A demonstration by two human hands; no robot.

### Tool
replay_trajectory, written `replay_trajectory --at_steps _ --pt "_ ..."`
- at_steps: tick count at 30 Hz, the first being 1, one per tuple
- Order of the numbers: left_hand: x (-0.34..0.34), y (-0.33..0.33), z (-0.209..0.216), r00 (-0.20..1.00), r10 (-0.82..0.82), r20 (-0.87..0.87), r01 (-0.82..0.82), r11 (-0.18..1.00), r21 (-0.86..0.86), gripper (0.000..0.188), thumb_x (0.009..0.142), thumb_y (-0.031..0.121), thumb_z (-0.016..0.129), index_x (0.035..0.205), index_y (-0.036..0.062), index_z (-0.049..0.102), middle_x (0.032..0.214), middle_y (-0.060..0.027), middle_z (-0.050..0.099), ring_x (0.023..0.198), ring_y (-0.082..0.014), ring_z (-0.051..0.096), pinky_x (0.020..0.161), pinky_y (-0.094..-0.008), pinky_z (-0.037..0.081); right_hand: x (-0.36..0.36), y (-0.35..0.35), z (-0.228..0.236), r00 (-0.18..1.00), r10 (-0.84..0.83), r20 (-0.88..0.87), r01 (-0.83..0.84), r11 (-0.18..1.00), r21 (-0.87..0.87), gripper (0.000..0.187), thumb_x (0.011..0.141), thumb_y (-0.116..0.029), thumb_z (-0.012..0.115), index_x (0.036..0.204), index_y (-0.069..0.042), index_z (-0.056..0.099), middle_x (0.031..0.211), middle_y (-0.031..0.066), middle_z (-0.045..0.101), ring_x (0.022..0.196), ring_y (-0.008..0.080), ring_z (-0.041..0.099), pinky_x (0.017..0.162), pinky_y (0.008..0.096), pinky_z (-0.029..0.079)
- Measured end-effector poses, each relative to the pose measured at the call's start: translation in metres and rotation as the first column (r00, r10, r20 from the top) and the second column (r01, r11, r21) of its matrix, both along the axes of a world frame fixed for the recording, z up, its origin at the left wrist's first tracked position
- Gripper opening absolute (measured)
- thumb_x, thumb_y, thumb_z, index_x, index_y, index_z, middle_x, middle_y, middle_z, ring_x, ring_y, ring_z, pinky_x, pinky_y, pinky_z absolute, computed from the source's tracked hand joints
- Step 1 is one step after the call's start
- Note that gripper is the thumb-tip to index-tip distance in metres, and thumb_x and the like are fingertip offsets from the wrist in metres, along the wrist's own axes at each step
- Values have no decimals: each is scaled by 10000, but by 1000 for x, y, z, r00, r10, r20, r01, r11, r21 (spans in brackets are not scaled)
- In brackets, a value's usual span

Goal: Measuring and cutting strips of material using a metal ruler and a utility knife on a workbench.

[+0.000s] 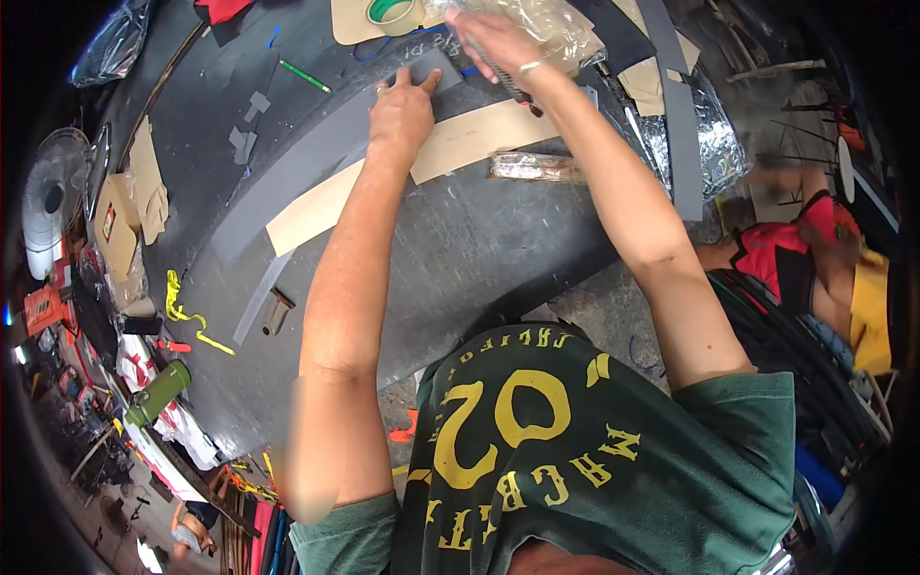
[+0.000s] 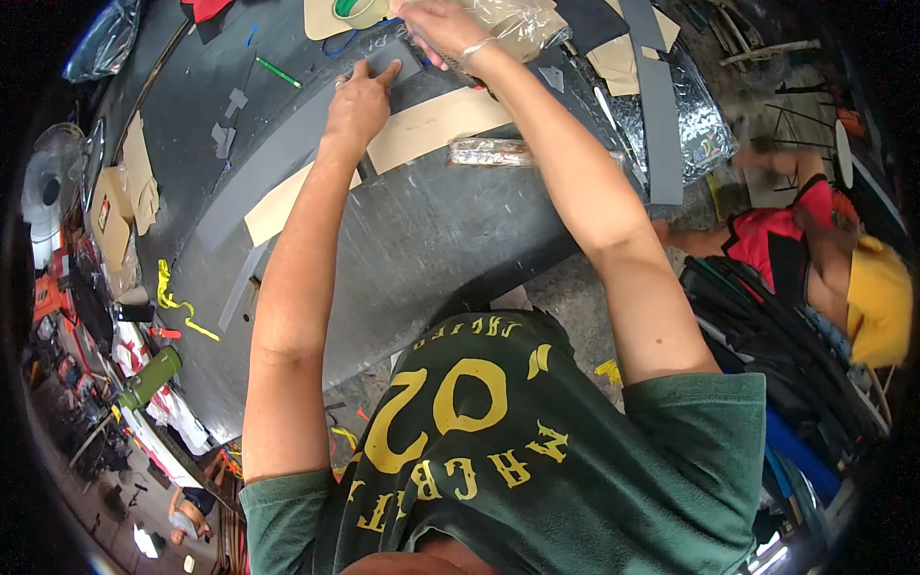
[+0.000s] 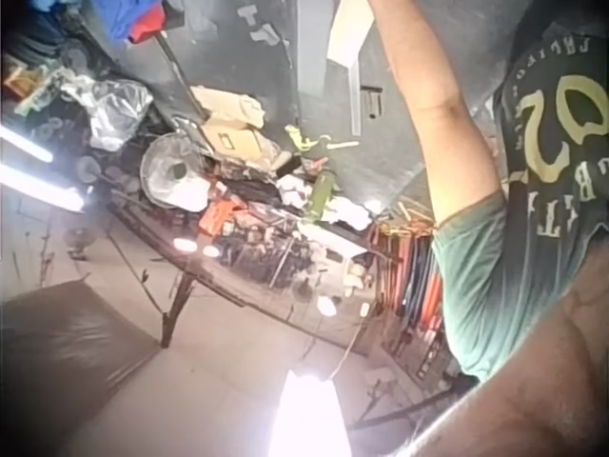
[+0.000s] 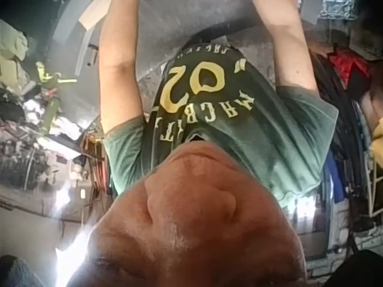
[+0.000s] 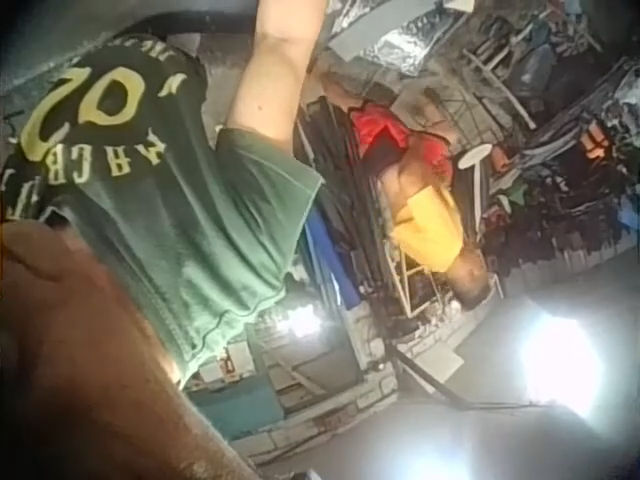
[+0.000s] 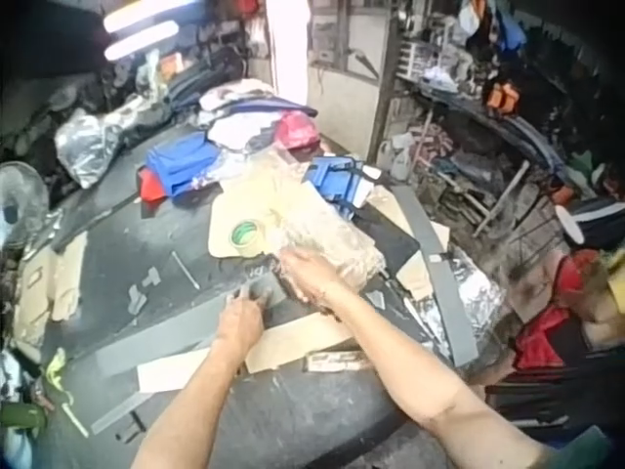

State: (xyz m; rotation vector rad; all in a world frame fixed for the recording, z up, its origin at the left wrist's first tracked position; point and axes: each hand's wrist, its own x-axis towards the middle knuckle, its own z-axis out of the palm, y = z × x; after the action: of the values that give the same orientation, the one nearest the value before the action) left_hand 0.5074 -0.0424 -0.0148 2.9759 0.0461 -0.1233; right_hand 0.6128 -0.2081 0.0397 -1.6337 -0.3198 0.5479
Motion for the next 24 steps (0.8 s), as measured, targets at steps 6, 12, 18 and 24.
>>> replay_trajectory --at_steps 6,12,18,24 --pt "-1 11 -2 998 -49 45 47 998 43 498 997 177 577 1482 287 558 1293 -177 580 1147 -362 645 1070 -515 465 -57 -129 56 999 21 48 -15 993 -116 456 1065 -468 536 825 -80 538 612 -9 480 395 83 420 396 252 339" --pt "3 15 -6 991 -119 63 115 991 66 499 994 194 588 1483 287 554 1272 -171 589 1144 -343 649 1048 -529 467 -138 -309 9 980 -177 94 200 825 -529 239 981 -265 711 914 -58 612 778 -8 593 578 73 493 557 236 405" --pt "7 18 3 991 -129 -17 130 988 81 536 985 200 604 1506 301 533 1275 -144 596 1175 -338 633 1090 -530 444 -194 -374 -15 972 -128 199 235 452 -860 249 790 -63 794 948 -36 604 840 78 669 822 205 670 778 351 517" --pt "12 12 11 986 -108 -129 115 992 48 556 983 193 599 1521 303 511 1379 -182 544 1274 -354 588 1174 -545 377 -178 -373 -4 965 -38 258 260 221 -940 281 873 -290 735 1020 -62 664 889 242 698 932 444 686 767 493 525"
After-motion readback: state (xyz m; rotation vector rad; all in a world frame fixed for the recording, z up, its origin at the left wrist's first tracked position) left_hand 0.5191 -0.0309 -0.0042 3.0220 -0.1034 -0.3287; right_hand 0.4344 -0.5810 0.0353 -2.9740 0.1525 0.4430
